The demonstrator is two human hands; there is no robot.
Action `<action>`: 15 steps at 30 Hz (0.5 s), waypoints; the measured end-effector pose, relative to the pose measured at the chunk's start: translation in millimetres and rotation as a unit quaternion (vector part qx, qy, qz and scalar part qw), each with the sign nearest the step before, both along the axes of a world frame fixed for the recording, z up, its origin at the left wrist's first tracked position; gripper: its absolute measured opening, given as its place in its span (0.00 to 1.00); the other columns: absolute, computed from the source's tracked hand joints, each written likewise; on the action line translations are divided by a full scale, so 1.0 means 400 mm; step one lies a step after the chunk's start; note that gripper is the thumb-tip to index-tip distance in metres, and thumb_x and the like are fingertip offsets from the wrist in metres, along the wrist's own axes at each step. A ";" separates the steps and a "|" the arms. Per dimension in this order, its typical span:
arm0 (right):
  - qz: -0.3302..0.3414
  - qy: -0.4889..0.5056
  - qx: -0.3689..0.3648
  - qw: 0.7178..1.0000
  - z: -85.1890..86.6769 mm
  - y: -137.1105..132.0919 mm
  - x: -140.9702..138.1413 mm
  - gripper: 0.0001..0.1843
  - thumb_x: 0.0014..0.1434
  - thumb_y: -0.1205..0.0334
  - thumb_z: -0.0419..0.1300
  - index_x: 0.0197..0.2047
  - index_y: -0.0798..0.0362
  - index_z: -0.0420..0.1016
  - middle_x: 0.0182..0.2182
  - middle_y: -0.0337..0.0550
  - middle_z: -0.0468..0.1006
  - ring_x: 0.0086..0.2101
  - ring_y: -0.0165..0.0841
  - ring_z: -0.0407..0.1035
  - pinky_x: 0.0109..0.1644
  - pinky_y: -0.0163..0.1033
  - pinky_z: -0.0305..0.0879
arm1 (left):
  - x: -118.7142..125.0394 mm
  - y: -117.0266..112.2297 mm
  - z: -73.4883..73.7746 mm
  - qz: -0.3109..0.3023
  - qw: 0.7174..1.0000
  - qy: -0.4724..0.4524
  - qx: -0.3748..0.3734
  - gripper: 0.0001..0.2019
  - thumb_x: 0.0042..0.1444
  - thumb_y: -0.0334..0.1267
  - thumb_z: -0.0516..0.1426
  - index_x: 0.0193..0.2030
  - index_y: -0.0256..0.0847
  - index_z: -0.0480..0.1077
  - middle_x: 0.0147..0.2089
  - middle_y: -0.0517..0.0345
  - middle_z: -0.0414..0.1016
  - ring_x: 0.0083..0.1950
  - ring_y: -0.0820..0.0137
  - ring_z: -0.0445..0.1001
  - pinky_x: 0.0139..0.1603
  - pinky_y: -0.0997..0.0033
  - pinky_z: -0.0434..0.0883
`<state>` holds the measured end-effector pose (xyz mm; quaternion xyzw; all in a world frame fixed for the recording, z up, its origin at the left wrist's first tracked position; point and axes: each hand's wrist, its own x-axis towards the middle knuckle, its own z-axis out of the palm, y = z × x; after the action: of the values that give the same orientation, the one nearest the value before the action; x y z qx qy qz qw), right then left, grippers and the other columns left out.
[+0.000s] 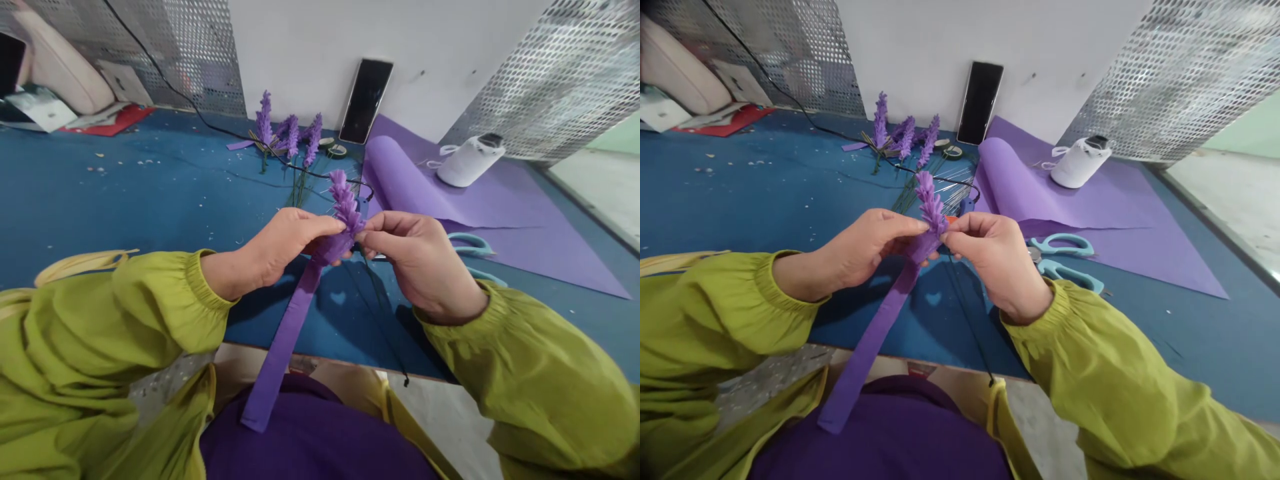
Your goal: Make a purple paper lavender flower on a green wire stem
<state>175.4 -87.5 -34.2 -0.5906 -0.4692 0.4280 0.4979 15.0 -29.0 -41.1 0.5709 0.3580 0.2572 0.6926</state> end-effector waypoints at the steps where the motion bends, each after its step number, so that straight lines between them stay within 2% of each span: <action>1: -0.005 -0.007 0.004 1.000 0.000 0.000 0.000 0.06 0.45 0.67 0.65 0.20 0.53 0.73 0.19 0.36 0.70 0.23 0.26 0.60 0.29 0.36 0.56 | 0.000 -0.001 0.001 -0.001 1.000 0.000 -0.003 0.12 0.50 0.43 0.60 0.25 0.36 0.77 0.27 0.53 0.79 0.31 0.69 0.74 0.37 0.70 0.70; 5: -0.015 -0.068 0.020 0.997 -0.007 -0.003 -0.006 0.05 0.46 0.66 0.65 0.22 0.52 0.73 0.21 0.36 0.71 0.24 0.27 0.60 0.27 0.36 0.55 | -0.003 -0.006 0.000 0.012 0.999 0.031 0.030 0.11 0.49 0.41 0.61 0.23 0.36 0.77 0.26 0.53 0.79 0.28 0.71 0.73 0.35 0.72 0.69; 8: -0.030 -0.177 0.062 0.982 -0.013 -0.010 -0.014 0.06 0.47 0.67 0.63 0.21 0.51 0.71 0.21 0.37 0.72 0.23 0.28 0.61 0.27 0.37 0.56 | -0.002 -0.009 -0.002 0.031 0.996 0.060 0.061 0.11 0.49 0.39 0.61 0.21 0.36 0.76 0.24 0.55 0.77 0.26 0.73 0.70 0.31 0.73 0.66; 11: -0.040 -0.297 0.118 0.947 -0.016 -0.018 -0.018 0.08 0.49 0.68 0.60 0.21 0.49 0.69 0.20 0.37 0.72 0.23 0.29 0.62 0.27 0.37 0.56 | -0.001 -0.009 -0.003 0.042 0.995 0.060 0.069 0.11 0.48 0.39 0.61 0.18 0.37 0.73 0.20 0.59 0.72 0.24 0.75 0.65 0.28 0.73 0.61; 15: -0.030 -0.404 0.198 0.892 -0.025 -0.027 -0.023 0.08 0.53 0.68 0.57 0.24 0.49 0.68 0.23 0.39 0.72 0.25 0.31 0.65 0.31 0.39 0.58 | 0.001 -0.006 -0.005 0.042 0.995 0.050 0.081 0.17 0.48 0.44 0.63 0.15 0.38 0.68 0.17 0.61 0.66 0.22 0.76 0.60 0.25 0.72 0.56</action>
<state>166.1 -98.5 -44.3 -0.6156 -0.6871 0.0353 0.3843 15.5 -31.3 -43.2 0.6215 0.3940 0.2852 0.6142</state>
